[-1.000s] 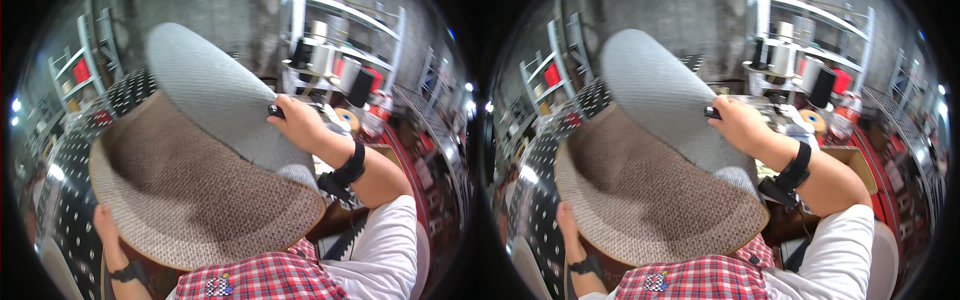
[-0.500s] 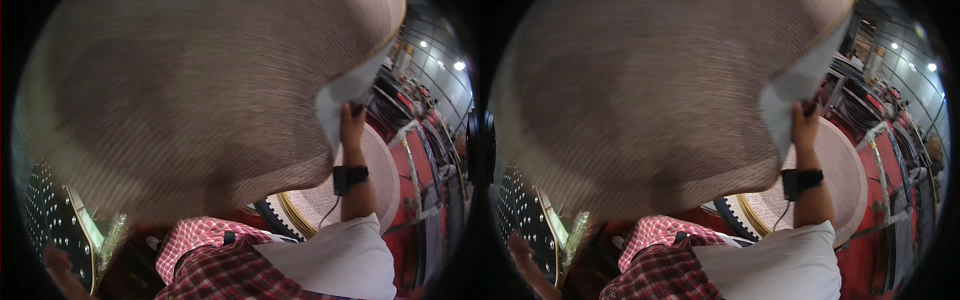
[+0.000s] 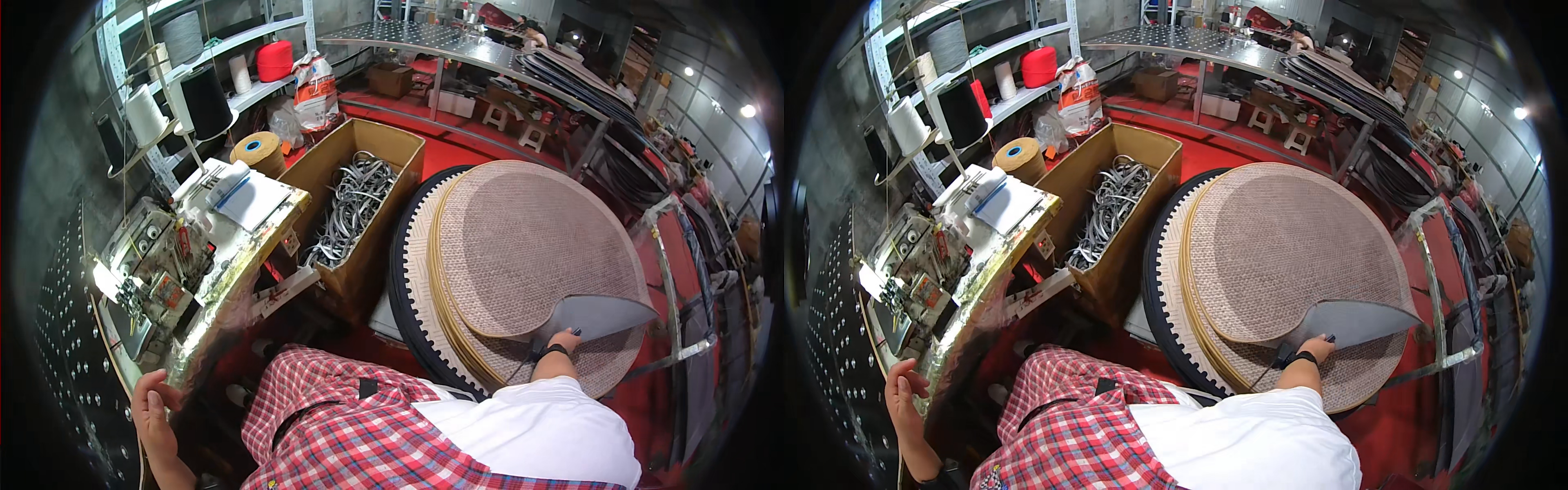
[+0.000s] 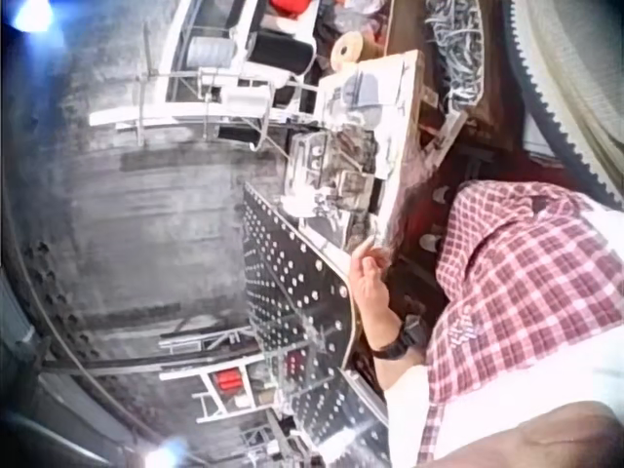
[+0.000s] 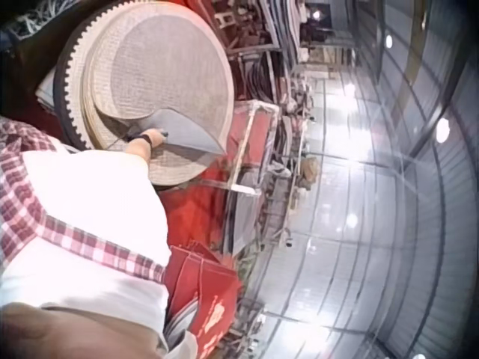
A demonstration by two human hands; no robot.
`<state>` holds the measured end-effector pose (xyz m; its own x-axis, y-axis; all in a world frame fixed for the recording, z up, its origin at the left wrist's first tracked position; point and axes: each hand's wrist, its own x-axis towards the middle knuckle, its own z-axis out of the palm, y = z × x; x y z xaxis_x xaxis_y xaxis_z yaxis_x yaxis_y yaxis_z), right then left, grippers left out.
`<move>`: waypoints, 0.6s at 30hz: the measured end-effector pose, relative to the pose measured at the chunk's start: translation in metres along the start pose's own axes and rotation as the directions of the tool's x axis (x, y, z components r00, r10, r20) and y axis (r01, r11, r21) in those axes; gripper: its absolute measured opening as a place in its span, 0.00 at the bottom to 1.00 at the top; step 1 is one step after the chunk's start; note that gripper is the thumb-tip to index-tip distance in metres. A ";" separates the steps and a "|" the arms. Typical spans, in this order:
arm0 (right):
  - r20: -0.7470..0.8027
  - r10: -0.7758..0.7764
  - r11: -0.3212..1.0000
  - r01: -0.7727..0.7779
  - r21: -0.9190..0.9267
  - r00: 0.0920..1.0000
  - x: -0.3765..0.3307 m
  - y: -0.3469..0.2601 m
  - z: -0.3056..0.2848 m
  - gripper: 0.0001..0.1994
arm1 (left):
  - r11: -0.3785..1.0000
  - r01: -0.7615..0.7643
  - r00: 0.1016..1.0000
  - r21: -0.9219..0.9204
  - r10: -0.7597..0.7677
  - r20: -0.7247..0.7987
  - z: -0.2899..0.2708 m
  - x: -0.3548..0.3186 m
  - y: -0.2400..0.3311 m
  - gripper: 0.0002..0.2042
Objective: Operating an overlock sewing machine to edge circular floor mats.
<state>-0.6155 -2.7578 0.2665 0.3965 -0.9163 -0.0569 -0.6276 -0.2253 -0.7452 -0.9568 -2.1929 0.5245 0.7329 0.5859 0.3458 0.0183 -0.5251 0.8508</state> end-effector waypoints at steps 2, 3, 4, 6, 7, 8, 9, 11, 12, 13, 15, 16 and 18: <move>0.048 0.103 0.993 -0.106 0.060 0.993 -0.005 -0.005 -0.003 0.17 | 0.999 0.046 0.998 0.017 -0.045 -0.039 -0.007 -0.006 -0.008 0.16; 0.035 0.090 0.994 -0.092 0.062 0.995 -0.006 -0.006 -0.005 0.17 | 0.999 0.049 0.998 0.015 -0.049 -0.044 -0.011 -0.010 -0.013 0.16; 0.045 0.055 0.997 -0.057 0.044 0.997 -0.007 -0.006 -0.005 0.17 | 0.997 0.070 0.997 0.029 -0.068 -0.047 -0.016 -0.014 -0.018 0.16; 0.049 -0.002 0.999 0.001 0.038 0.999 -0.008 -0.003 -0.006 0.17 | 0.994 0.097 0.994 0.042 -0.094 -0.059 -0.028 -0.024 -0.030 0.16; 0.067 -0.014 0.999 0.012 0.034 0.998 -0.008 -0.002 -0.004 0.17 | 0.989 0.137 0.987 0.062 -0.132 -0.087 -0.036 -0.029 -0.038 0.15; 0.029 -0.029 0.999 0.028 0.034 0.999 -0.006 -0.003 -0.006 0.18 | 0.980 0.182 0.978 0.081 -0.171 -0.120 -0.045 -0.035 -0.046 0.14; 0.007 -0.051 0.998 0.050 0.044 0.999 -0.006 -0.008 -0.005 0.19 | 0.978 0.194 0.973 0.081 -0.182 -0.140 -0.057 -0.041 -0.055 0.14; -0.134 0.029 1.000 -0.030 -0.005 0.991 -0.004 -0.035 -0.005 0.20 | 0.961 0.252 0.944 0.117 -0.218 -0.248 -0.087 -0.058 -0.072 0.12; -0.261 -0.158 0.985 0.172 0.029 0.952 -0.003 -0.052 -0.012 0.20 | 0.932 0.343 0.893 0.115 -0.286 -0.347 -0.106 -0.072 -0.079 0.11; -0.376 -0.315 0.937 0.221 -0.272 0.872 -0.002 -0.081 -0.019 0.19 | 0.910 0.410 0.815 0.061 -0.336 -0.473 -0.124 -0.088 -0.086 0.10; -0.391 -0.614 0.788 0.554 -0.267 0.685 -0.013 -0.149 -0.043 0.16 | 0.871 0.477 0.708 0.116 -0.303 -0.638 -0.168 -0.127 -0.098 0.11; -0.412 -0.743 0.637 0.747 -0.190 0.528 -0.033 -0.188 -0.047 0.14 | 0.858 0.481 0.666 0.181 -0.224 -0.711 -0.189 -0.153 -0.103 0.10; -0.439 -0.853 0.244 0.959 0.145 0.284 -0.096 -0.244 -0.049 0.12 | 0.509 0.584 0.662 0.632 0.153 -0.734 -0.222 -0.229 -0.098 0.09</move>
<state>-0.5329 -2.6306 0.4865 0.3539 -0.2130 0.9107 0.3238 -0.8856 -0.3329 -1.2770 -2.1387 0.4499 -0.0112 0.7605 0.6493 0.8672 -0.3158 0.3850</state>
